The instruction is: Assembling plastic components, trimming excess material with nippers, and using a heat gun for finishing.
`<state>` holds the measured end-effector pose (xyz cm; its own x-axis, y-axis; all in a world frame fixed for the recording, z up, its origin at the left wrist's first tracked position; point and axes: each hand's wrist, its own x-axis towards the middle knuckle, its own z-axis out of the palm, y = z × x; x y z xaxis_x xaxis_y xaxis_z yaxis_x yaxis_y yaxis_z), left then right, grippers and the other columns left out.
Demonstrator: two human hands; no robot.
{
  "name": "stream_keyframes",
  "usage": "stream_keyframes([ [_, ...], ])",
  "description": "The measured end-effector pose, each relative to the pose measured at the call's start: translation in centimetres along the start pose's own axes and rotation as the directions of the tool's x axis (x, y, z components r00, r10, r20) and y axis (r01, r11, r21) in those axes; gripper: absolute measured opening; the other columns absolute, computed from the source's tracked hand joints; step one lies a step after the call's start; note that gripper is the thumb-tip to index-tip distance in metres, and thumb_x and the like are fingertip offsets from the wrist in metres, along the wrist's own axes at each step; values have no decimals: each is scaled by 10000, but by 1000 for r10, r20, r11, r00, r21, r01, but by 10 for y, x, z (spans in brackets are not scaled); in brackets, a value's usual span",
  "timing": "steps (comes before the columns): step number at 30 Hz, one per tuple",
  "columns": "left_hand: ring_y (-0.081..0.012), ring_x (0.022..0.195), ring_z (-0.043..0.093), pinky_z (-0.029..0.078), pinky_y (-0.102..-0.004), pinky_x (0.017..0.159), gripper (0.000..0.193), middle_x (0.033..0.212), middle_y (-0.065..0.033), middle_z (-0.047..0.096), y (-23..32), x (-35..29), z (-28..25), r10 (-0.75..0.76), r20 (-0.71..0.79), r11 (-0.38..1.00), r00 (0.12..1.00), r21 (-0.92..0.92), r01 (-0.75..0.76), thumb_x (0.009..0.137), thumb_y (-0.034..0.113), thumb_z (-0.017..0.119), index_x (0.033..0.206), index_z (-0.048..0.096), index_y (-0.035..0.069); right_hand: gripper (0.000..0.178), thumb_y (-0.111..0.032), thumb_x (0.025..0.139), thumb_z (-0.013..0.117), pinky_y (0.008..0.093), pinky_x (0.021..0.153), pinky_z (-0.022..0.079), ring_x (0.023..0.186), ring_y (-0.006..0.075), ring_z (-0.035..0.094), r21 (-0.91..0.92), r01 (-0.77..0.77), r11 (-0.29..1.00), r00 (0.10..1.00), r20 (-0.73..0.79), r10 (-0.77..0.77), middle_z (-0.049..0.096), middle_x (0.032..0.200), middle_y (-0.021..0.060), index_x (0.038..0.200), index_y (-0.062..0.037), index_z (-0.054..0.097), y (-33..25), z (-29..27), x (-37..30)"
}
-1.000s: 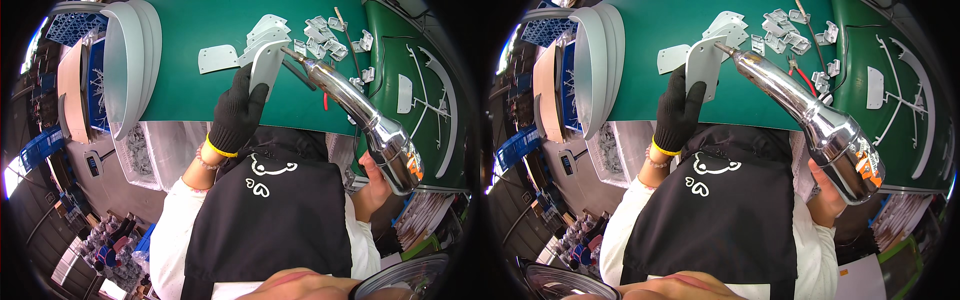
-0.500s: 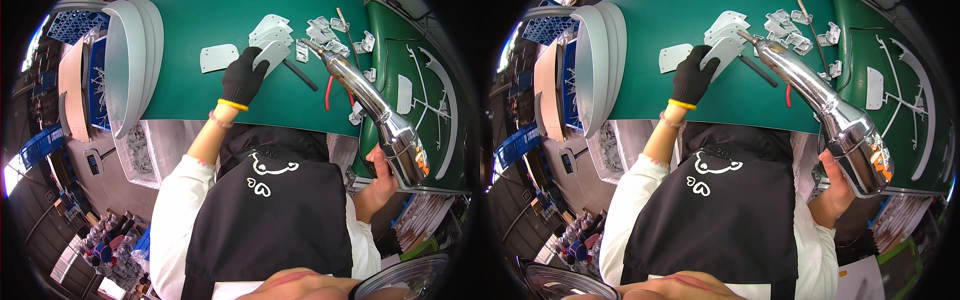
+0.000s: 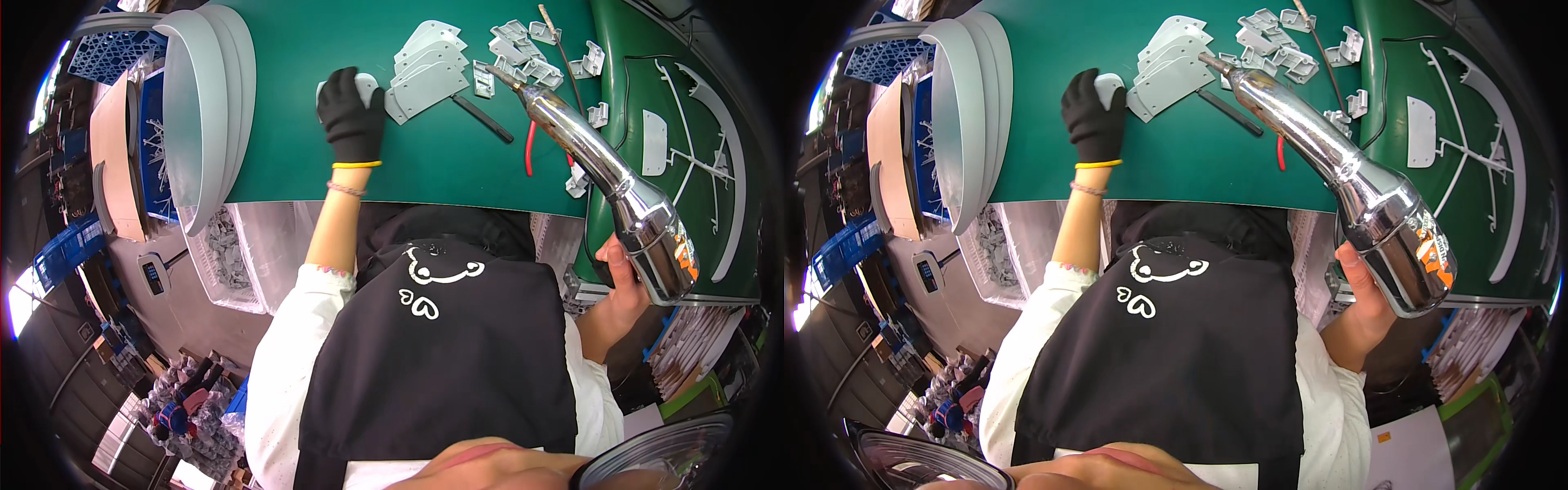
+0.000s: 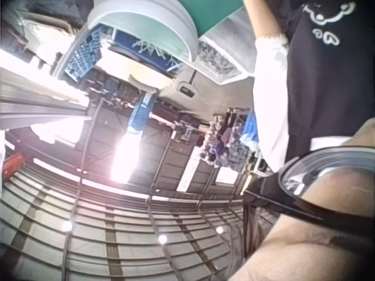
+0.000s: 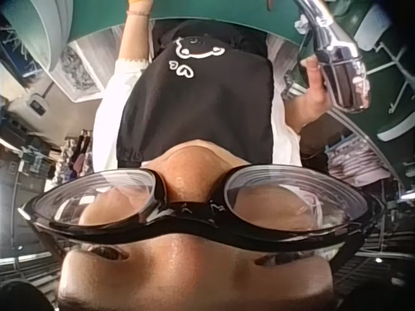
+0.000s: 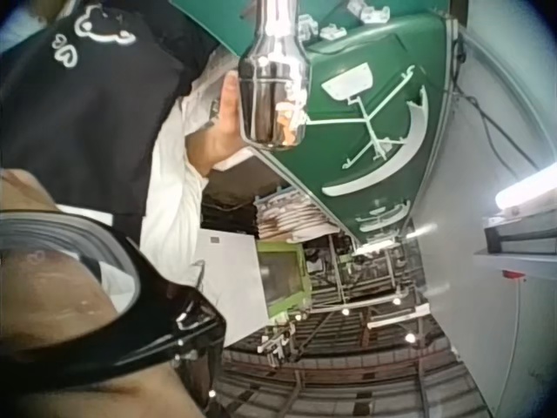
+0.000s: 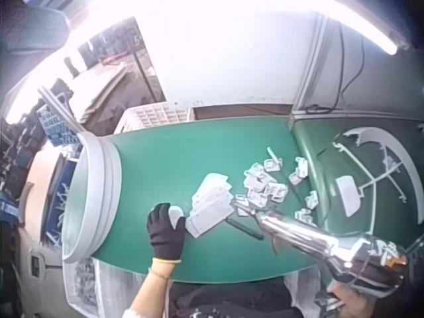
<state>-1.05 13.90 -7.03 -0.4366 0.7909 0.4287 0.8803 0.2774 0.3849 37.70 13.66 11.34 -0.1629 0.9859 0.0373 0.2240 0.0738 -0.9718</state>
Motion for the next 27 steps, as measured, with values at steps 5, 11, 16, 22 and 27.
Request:
stream_keyframes([
  [5,-351,1241,467,364,-482,1033,652,1335,-128,527,-46,-7,-26,7,312,981,950,184,-67,692,307,801,1257,536,116,326,-69,743,794,286,796,498,833,167,652,31,-53,998,997,56,52,694,904,83,1026,49,681,-7,4,6],
  [11,-354,1271,456,358,-461,1057,681,1355,-116,529,-60,-7,-29,-9,347,992,938,123,-36,687,331,821,1282,545,149,124,-45,789,711,296,601,473,597,187,569,-61,103,993,995,7,-103,604,699,120,821,40,628,-6,18,12],
  [16,-353,1219,491,397,-465,1016,676,1311,-120,549,-44,12,-40,-121,420,978,900,205,36,655,341,839,1246,574,147,136,-56,791,718,303,595,480,599,191,575,-59,66,996,998,-9,-67,609,699,121,834,43,634,-8,17,8],
  [22,-324,945,630,508,-414,833,441,1044,-147,659,-54,11,-52,-152,449,988,880,93,122,739,313,791,1098,658,95,463,-77,765,793,316,902,488,997,202,653,-1,-20,1000,998,61,20,679,1106,142,1171,70,625,-1,7,4],
  [27,-263,852,688,551,-381,705,330,1095,-178,670,-22,7,-92,-358,515,709,779,-393,585,904,242,652,1082,624,-34,447,-70,761,791,317,903,488,985,197,659,32,-37,999,997,67,35,688,1089,130,1157,66,637,-1,8,2],
])
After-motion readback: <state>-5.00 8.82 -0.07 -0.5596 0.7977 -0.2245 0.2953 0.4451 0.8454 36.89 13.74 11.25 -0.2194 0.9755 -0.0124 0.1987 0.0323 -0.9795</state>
